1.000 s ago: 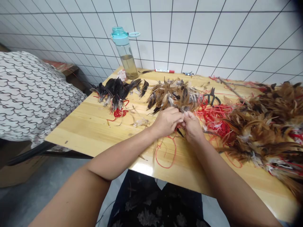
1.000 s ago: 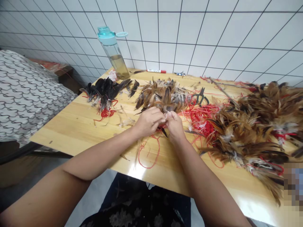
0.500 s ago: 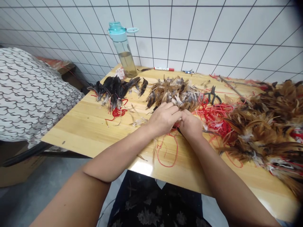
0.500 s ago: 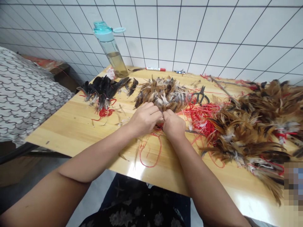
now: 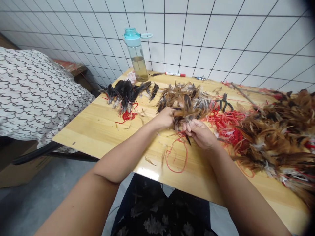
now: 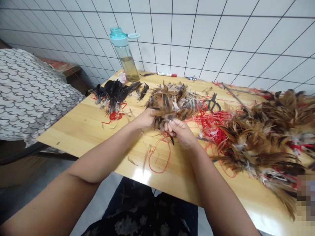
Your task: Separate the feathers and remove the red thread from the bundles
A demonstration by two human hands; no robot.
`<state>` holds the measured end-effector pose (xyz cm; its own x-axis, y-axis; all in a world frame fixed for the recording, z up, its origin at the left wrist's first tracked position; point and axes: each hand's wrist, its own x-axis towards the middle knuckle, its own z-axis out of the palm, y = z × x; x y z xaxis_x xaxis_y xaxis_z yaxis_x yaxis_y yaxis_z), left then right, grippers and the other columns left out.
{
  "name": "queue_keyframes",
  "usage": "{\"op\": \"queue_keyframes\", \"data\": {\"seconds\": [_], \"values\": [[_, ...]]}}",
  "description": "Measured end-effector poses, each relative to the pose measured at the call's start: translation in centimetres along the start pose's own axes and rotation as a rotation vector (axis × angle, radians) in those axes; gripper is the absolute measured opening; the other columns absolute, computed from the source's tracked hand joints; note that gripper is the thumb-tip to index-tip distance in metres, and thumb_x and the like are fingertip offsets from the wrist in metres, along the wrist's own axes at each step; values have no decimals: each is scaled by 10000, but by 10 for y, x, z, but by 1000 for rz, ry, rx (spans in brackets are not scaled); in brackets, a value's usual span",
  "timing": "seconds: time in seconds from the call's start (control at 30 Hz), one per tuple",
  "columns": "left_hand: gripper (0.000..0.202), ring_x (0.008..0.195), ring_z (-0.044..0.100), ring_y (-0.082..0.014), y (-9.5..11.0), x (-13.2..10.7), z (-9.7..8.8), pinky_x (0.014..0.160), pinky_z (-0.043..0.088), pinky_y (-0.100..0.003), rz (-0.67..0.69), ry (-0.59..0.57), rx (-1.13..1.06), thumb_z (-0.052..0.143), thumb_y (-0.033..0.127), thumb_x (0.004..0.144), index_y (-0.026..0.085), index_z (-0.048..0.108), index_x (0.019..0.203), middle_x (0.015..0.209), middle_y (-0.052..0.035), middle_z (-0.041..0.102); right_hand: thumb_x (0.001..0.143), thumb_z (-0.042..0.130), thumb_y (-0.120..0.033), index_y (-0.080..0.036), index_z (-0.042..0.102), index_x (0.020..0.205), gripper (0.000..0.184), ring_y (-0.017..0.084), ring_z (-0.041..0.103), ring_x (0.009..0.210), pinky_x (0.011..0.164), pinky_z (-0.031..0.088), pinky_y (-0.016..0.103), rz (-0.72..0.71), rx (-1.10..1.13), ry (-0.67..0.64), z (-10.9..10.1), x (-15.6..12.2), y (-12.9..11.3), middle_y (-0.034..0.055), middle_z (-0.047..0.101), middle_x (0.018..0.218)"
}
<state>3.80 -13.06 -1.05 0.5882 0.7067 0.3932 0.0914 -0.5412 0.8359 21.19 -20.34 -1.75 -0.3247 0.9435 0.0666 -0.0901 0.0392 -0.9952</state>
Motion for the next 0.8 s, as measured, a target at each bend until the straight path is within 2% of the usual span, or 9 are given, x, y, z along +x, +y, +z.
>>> {"op": "queue_keyframes", "data": {"seconds": [0.1, 0.17, 0.27, 0.33, 0.47, 0.6, 0.8], "values": [[220, 666, 554, -118, 5, 0, 12, 639, 444, -241, 14, 118, 157, 581, 339, 838, 143, 608, 743, 679, -7, 603, 778, 611, -524, -204, 426, 637, 396, 98, 342, 553, 515, 326, 249, 56, 165, 82, 0, 0, -1, 8, 510, 747], [242, 677, 532, -118, 11, -1, 16, 652, 426, -243, 77, 177, 300, 560, 330, 866, 153, 573, 701, 684, -11, 579, 775, 613, -481, -208, 417, 641, 362, 105, 334, 563, 513, 335, 252, 78, 208, 133, 1, 1, -2, 11, 496, 752], [282, 721, 520, -139, 19, -3, 18, 712, 423, -277, 209, 184, 434, 508, 314, 908, 161, 546, 675, 697, -32, 567, 793, 593, -433, -212, 390, 635, 339, 119, 343, 583, 513, 344, 246, 83, 256, 182, 2, 3, -3, 2, 435, 712], [261, 777, 536, -148, 21, -3, 18, 767, 433, -297, 257, 172, 431, 497, 307, 918, 159, 573, 717, 755, -49, 588, 804, 586, -409, -212, 371, 629, 340, 124, 346, 591, 509, 338, 238, 80, 300, 197, 3, 4, -4, -9, 377, 678], [221, 886, 570, -145, 24, -4, 17, 827, 456, -295, 242, 157, 220, 547, 312, 897, 150, 606, 760, 880, -70, 606, 837, 546, -376, -210, 356, 626, 329, 122, 331, 578, 502, 321, 238, 102, 364, 150, 3, 5, -6, -18, 327, 657], [260, 906, 592, -136, 26, -5, 19, 837, 471, -295, 114, 169, -56, 613, 353, 855, 145, 559, 708, 935, -70, 615, 883, 480, -363, -205, 346, 620, 335, 114, 295, 547, 500, 308, 246, 146, 457, 86, 5, 5, -5, -21, 325, 644], [287, 862, 631, -117, 23, -7, 26, 779, 507, -278, -41, 87, -407, 602, 385, 865, 144, 497, 751, 999, -67, 631, 896, 492, -252, -181, 393, 632, 291, 91, 347, 572, 505, 325, 211, 186, 681, 55, 8, 4, -3, -12, 370, 691]]}}
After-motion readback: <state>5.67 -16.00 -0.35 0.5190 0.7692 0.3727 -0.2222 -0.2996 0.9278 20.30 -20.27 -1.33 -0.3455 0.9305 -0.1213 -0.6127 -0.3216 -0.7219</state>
